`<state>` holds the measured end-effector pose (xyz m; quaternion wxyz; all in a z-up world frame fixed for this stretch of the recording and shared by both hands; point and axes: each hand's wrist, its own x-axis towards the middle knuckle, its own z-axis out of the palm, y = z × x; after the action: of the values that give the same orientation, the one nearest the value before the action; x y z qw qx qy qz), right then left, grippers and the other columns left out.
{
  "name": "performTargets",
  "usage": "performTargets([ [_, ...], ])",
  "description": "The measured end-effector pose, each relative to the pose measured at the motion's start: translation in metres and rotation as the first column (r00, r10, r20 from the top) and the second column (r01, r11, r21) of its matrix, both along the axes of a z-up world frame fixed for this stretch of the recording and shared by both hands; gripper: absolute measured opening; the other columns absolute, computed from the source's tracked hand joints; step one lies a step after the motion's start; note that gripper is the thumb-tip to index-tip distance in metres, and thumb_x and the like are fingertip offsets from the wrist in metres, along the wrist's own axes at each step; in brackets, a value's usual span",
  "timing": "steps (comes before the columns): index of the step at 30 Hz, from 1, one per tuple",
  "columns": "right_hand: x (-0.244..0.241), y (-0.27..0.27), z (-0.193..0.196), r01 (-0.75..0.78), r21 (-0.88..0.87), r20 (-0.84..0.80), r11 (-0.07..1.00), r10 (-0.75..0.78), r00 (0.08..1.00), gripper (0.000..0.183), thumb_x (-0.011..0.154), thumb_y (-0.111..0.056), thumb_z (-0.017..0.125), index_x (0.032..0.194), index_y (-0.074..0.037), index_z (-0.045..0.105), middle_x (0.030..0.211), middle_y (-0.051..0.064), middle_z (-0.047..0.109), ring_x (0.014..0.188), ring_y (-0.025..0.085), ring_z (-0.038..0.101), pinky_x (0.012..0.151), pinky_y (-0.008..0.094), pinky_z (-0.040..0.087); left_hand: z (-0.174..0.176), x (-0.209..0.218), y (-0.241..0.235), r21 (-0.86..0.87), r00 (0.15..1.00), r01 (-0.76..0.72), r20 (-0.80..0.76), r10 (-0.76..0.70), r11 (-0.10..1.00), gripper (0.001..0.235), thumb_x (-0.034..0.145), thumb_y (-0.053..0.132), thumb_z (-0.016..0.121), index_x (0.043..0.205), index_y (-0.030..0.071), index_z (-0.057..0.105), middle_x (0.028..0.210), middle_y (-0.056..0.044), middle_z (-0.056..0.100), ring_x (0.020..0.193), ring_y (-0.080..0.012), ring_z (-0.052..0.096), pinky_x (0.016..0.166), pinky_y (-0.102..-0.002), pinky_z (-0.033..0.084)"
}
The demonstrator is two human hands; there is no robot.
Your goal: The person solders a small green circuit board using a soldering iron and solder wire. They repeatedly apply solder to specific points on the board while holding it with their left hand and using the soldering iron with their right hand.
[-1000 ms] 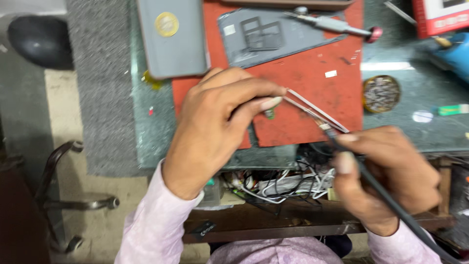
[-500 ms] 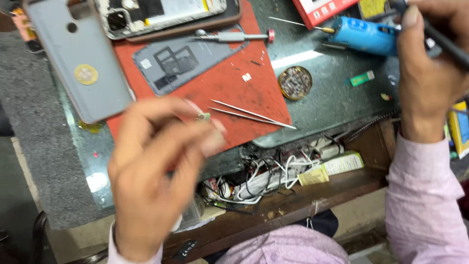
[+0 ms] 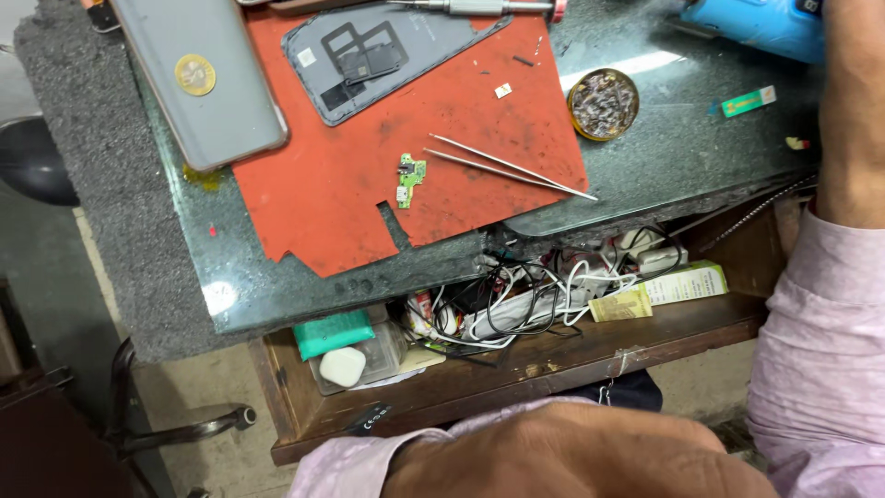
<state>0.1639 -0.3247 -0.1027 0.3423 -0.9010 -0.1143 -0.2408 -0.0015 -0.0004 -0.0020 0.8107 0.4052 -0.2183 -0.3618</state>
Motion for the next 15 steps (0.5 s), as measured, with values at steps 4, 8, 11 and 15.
performTargets([
  [4,0.001,0.000,0.002,0.002,-0.005,-0.005,1.000,-0.002,1.000,0.010,0.107,-0.001,0.066,0.117,0.003,0.064,0.111,0.009,0.071,0.098,0.016,0.066,0.089,0.026,0.052,-0.004,-0.003,0.000,-0.058,0.996,0.061,-0.068,-0.065,0.996,0.027,0.111,0.019,0.061,0.129,-0.001,0.062,0.115,-0.010,0.063,0.099,-0.0167,0.066,0.091,-0.027,0.055],
  [8,-0.003,0.007,0.000,-0.012,-0.003,-0.014,1.000,0.012,1.000,0.011,0.105,-0.001,0.067,0.116,0.002,0.064,0.110,0.010,0.071,0.097,0.017,0.067,0.088,0.027,0.053,-0.004,-0.006,0.002,-0.086,0.992,0.061,-0.106,-0.070,0.994,0.031,0.116,0.022,0.059,0.137,-0.002,0.059,0.118,-0.010,0.062,0.104,-0.0176,0.063,0.096,-0.027,0.053],
  [11,-0.004,0.019,-0.003,-0.034,0.010,-0.019,0.999,0.034,0.999,0.012,0.104,-0.001,0.068,0.115,0.002,0.064,0.110,0.010,0.071,0.097,0.017,0.067,0.088,0.027,0.053,0.004,-0.005,0.004,-0.049,0.998,-0.066,0.013,0.066,0.997,0.031,0.119,0.024,0.057,0.139,0.000,0.059,0.120,-0.009,0.062,0.106,-0.0170,0.062,0.099,-0.026,0.052],
  [15,-0.009,0.017,0.000,-0.029,0.004,-0.026,1.000,0.029,0.999,0.013,0.103,-0.002,0.070,0.114,0.001,0.064,0.109,0.010,0.071,0.096,0.017,0.068,0.087,0.027,0.053,0.010,0.014,0.008,0.066,0.896,-0.272,0.380,0.228,0.960,0.025,0.113,0.025,0.050,0.124,0.010,0.065,0.121,-0.004,0.064,0.109,-0.0110,0.063,0.097,-0.019,0.053],
])
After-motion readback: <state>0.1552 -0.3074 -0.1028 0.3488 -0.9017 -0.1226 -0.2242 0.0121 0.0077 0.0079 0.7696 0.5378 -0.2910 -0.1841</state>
